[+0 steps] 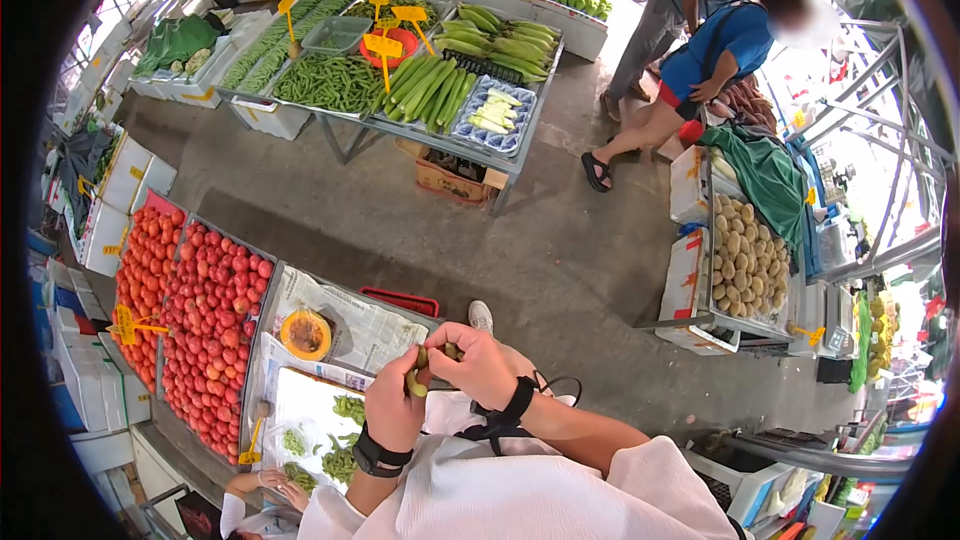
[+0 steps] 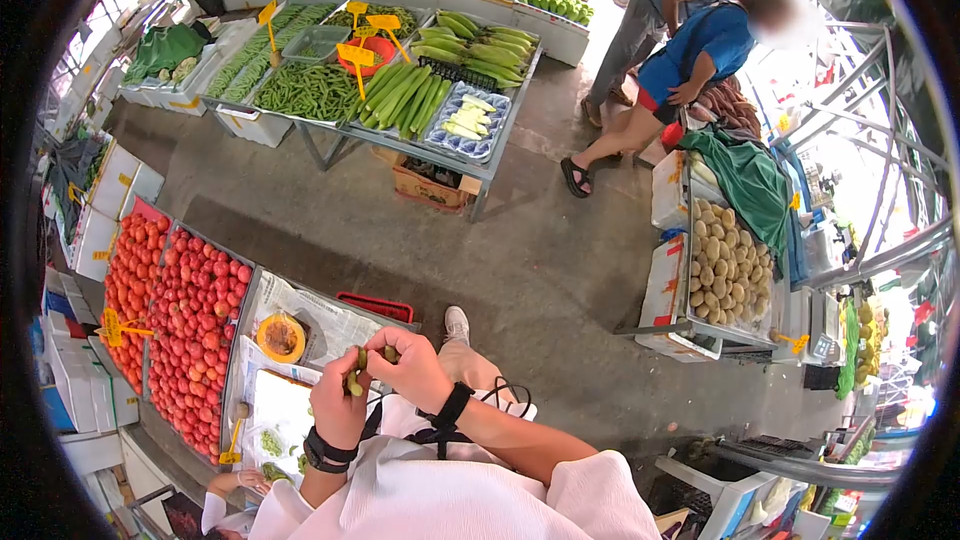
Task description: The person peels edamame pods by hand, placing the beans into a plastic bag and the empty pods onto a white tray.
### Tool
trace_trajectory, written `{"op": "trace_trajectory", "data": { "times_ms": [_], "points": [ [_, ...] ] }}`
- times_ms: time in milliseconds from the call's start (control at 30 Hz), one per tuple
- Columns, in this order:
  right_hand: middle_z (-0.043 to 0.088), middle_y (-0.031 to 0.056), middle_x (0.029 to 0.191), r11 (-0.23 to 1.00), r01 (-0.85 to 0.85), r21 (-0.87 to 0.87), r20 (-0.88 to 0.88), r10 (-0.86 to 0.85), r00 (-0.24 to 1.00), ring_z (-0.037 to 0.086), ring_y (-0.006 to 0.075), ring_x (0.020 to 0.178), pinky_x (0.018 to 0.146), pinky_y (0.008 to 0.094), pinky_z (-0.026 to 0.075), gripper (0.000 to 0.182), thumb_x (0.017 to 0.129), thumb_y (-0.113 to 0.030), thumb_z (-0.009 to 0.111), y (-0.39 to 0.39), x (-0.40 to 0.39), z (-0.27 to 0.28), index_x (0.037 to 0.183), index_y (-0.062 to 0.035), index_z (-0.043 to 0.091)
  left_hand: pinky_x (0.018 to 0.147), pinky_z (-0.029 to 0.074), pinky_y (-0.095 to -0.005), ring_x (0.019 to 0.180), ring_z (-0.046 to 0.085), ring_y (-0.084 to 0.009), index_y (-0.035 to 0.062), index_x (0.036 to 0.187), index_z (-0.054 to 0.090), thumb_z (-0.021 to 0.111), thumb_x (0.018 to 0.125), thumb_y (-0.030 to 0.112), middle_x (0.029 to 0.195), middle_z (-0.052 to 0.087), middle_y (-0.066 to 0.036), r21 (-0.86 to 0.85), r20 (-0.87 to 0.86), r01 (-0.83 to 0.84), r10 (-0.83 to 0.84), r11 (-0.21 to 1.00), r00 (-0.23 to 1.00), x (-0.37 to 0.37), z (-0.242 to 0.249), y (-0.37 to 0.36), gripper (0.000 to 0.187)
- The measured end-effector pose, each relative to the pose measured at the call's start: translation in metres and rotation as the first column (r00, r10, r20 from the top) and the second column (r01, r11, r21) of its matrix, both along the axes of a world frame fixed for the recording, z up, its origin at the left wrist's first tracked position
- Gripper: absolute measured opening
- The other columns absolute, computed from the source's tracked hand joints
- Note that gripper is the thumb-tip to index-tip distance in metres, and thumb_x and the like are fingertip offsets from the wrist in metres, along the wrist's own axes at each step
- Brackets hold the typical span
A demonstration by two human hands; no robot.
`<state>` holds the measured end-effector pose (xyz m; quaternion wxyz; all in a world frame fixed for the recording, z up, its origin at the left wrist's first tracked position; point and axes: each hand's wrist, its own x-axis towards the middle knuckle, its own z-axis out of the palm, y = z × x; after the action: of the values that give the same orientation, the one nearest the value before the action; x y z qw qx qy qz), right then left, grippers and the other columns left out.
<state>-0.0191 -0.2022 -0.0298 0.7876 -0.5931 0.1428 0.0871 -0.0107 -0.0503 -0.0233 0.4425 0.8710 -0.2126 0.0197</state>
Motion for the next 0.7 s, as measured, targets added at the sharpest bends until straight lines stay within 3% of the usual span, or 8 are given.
{"op": "trace_trajectory", "data": {
  "times_ms": [100,200,267,300,433,533,667,700],
  "points": [
    [0.06,-0.0026,0.073,0.999,0.029,-0.044,0.018,-0.028,0.999,0.052,0.0014,0.065,0.054,0.0183,0.042,0.008,0.086,-0.009,0.061,0.005,0.0,-0.007,0.088,-0.0011,0.06,0.069,0.053,-0.0361,0.083,0.065,-0.0352,0.001,0.112,0.056,0.064,0.083,0.002,0.094,0.065,-0.019,-0.016,-0.073,0.005,-0.006,1.0,0.997,0.002,0.006,-0.001,0.03],
    [0.058,-0.0029,0.072,0.977,0.019,-0.212,0.032,-0.012,0.999,0.049,0.0013,0.065,0.053,0.0193,0.041,0.008,0.083,-0.007,0.063,0.002,0.004,0.004,0.084,-0.0007,0.06,0.066,0.049,-0.0293,0.075,0.064,-0.0208,0.001,0.107,0.059,0.06,0.087,0.003,0.086,0.064,-0.015,-0.203,-0.36,-0.126,0.046,0.971,0.932,0.005,0.008,-0.004,0.02],
    [0.056,-0.0042,0.07,0.993,0.039,-0.116,-0.042,-0.044,0.998,0.048,0.0009,0.064,0.053,0.0181,0.04,0.005,0.082,-0.006,0.063,0.004,0.003,-0.005,0.084,-0.0019,0.059,0.064,0.046,-0.0246,0.071,0.058,-0.0118,0.0008,0.106,0.06,0.058,0.089,0.006,0.081,0.063,-0.01,-0.333,-0.394,-0.168,0.025,0.928,0.919,0.007,-0.003,-0.003,0.017],
    [0.056,-0.0041,0.07,0.996,0.035,-0.079,-0.043,-0.038,0.998,0.049,0.0007,0.064,0.053,0.0175,0.04,0.005,0.083,-0.005,0.063,0.005,0.003,-0.005,0.085,-0.0017,0.059,0.073,0.042,-0.0226,0.083,0.052,-0.0076,-0.0003,0.103,0.059,0.055,0.09,0.002,0.091,0.059,-0.003,-0.352,-0.538,-0.194,-0.028,0.916,0.842,0.009,0.009,-0.001,0.014],
    [0.056,-0.0041,0.07,0.999,0.041,0.028,-0.105,-0.038,0.994,0.053,0.0009,0.065,0.054,0.0159,0.041,0.004,0.085,-0.004,0.061,0.009,0.005,-0.003,0.087,-0.0009,0.06,0.051,0.032,-0.0158,0.058,0.042,0.0005,0.0023,0.101,0.055,0.054,0.093,0.006,0.073,0.055,0.003,-0.515,-0.571,-0.295,-0.065,0.805,0.818,0.008,-0.004,-0.002,0.009],
    [0.057,-0.0034,0.072,0.986,0.04,0.162,-0.181,-0.011,0.984,0.055,0.0016,0.066,0.056,0.0163,0.044,0.005,0.086,-0.004,0.061,0.01,0.009,0.001,0.088,0.0004,0.061,0.064,0.044,-0.0203,0.073,0.055,-0.0051,-0.0009,0.099,0.056,0.055,0.092,0.008,0.082,0.064,-0.003,-0.46,-0.656,-0.365,-0.033,0.81,0.754,0.008,-0.007,0.005,0.011],
    [0.059,-0.0012,0.077,0.983,-0.028,0.18,-0.214,0.067,0.975,0.057,0.0036,0.065,0.057,0.0202,0.047,0.01,0.087,-0.005,0.06,0.003,0.012,-0.001,0.094,0.0018,0.063,0.058,0.04,-0.0191,0.065,0.05,-0.003,0.0003,0.099,0.054,0.054,0.093,0.009,0.081,0.064,-0.003,-0.436,-0.694,-0.393,-0.025,0.81,0.719,0.011,-0.006,0.011,0.01],
    [0.059,-0.0006,0.076,0.999,-0.036,0.031,-0.062,0.038,0.997,0.057,0.0047,0.064,0.056,0.0212,0.047,0.011,0.087,-0.006,0.061,0.006,0.013,0.004,0.095,0.0008,0.064,0.055,0.039,-0.0188,0.063,0.049,-0.0025,0.0008,0.099,0.054,0.053,0.094,0.009,0.08,0.064,-0.002,-0.453,-0.7,-0.397,-0.043,0.798,0.712,0.012,-0.007,0.011,0.01]
  ]
}}
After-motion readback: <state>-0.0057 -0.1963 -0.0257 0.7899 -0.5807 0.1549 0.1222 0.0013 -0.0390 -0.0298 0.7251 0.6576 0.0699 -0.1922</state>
